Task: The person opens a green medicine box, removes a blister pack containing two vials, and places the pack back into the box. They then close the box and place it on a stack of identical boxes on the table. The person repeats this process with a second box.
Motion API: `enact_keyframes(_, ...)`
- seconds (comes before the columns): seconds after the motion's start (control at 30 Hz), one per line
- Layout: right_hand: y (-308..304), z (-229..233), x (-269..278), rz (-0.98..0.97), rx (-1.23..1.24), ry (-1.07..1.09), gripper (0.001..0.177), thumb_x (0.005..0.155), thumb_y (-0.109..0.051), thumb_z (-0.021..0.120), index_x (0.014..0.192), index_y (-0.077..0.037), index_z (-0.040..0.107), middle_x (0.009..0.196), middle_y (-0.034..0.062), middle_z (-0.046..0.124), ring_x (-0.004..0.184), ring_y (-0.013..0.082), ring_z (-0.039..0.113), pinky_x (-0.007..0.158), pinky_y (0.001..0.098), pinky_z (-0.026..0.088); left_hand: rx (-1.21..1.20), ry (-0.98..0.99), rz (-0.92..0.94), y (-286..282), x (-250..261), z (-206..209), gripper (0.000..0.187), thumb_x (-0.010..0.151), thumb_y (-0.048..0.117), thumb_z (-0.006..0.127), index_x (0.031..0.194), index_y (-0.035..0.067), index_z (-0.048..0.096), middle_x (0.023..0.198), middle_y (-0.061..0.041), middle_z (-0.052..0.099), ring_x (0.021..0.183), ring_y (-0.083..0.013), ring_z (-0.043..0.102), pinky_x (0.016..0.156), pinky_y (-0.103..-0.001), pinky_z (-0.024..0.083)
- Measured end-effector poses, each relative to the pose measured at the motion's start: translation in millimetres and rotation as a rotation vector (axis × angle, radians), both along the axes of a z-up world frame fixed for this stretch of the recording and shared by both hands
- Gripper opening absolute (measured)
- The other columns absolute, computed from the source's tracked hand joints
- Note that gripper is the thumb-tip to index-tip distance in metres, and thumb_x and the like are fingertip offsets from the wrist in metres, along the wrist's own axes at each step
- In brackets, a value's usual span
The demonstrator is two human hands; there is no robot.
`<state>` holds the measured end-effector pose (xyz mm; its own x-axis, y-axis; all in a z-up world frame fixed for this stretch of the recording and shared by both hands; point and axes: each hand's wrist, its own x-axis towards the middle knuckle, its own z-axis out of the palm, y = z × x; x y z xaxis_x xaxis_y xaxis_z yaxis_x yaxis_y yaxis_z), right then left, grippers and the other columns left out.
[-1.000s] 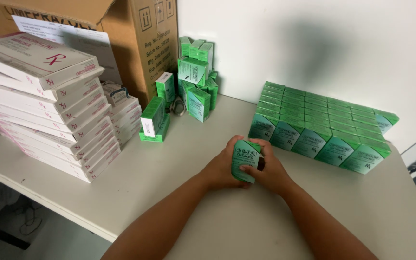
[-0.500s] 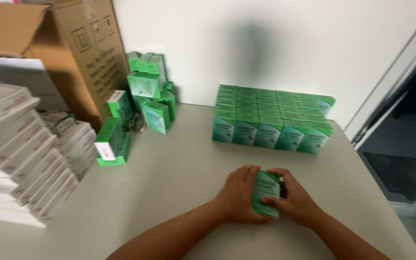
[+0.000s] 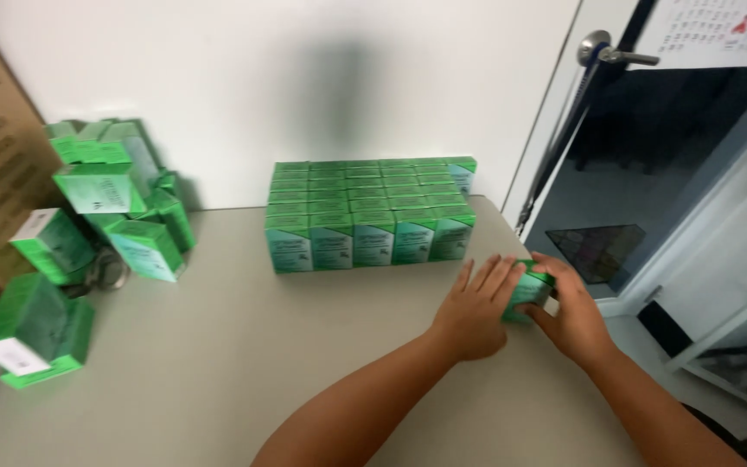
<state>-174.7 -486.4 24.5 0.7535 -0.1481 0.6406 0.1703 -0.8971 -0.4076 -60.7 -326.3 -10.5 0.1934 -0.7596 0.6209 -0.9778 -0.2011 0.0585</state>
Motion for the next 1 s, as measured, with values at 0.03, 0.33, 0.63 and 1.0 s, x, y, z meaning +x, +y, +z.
enact_keyframes(0.03, -7, -3, 7, -0.008, -0.002, 0.001, 0.078, 0.066, 0.001, 0.086, 0.131, -0.012, 0.045, 0.148, 0.0171, 0.049, 0.136, 0.0393, 0.051, 0.102, 0.0435, 0.054, -0.002, 0.001, -0.008, -6, 4, 4, 0.100, 0.074, 0.019, 0.070, 0.162, 0.003, 0.025, 0.167, -0.018, 0.029, 0.156, -0.0342, 0.023, 0.126, -0.057, 0.012)
enact_keyframes(0.33, -46, -20, 83, -0.091, 0.145, -0.045, 0.067, 0.073, 0.010, 0.079, 0.128, -0.010, 0.046, 0.156, 0.0175, 0.047, 0.138, 0.0395, 0.052, 0.098, 0.0421, 0.056, 0.251, -0.356, 0.387, -70, 48, 15, 0.084, 0.087, 0.031, 0.060, 0.157, -0.003, 0.028, 0.161, -0.023, 0.031, 0.156, -0.0379, 0.015, 0.122, -0.064, 0.004)
enact_keyframes(0.63, -71, -31, 177, -0.171, 0.225, 0.019, 0.064, 0.080, 0.007, 0.076, 0.136, -0.013, 0.052, 0.140, 0.0175, 0.060, 0.130, 0.0389, 0.058, 0.101, 0.0438, 0.050, 0.363, -0.438, 0.678, -110, 113, 27, 0.078, 0.100, 0.039, 0.053, 0.159, -0.004, 0.026, 0.171, -0.025, 0.011, 0.158, -0.0415, 0.004, 0.124, -0.060, -0.001)
enact_keyframes(1.0, -68, -2, 249, 0.061, 1.211, -0.064, 0.036, 0.104, -0.035, 0.049, 0.127, -0.012, 0.065, 0.133, 0.0102, 0.061, 0.123, 0.0286, 0.055, 0.104, 0.0362, 0.044, 0.187, -0.185, 0.549, -118, 139, 12, 0.070, 0.092, 0.026, 0.056, 0.152, -0.008, 0.040, 0.154, -0.034, 0.040, 0.144, -0.0477, 0.038, 0.118, -0.061, 0.024)
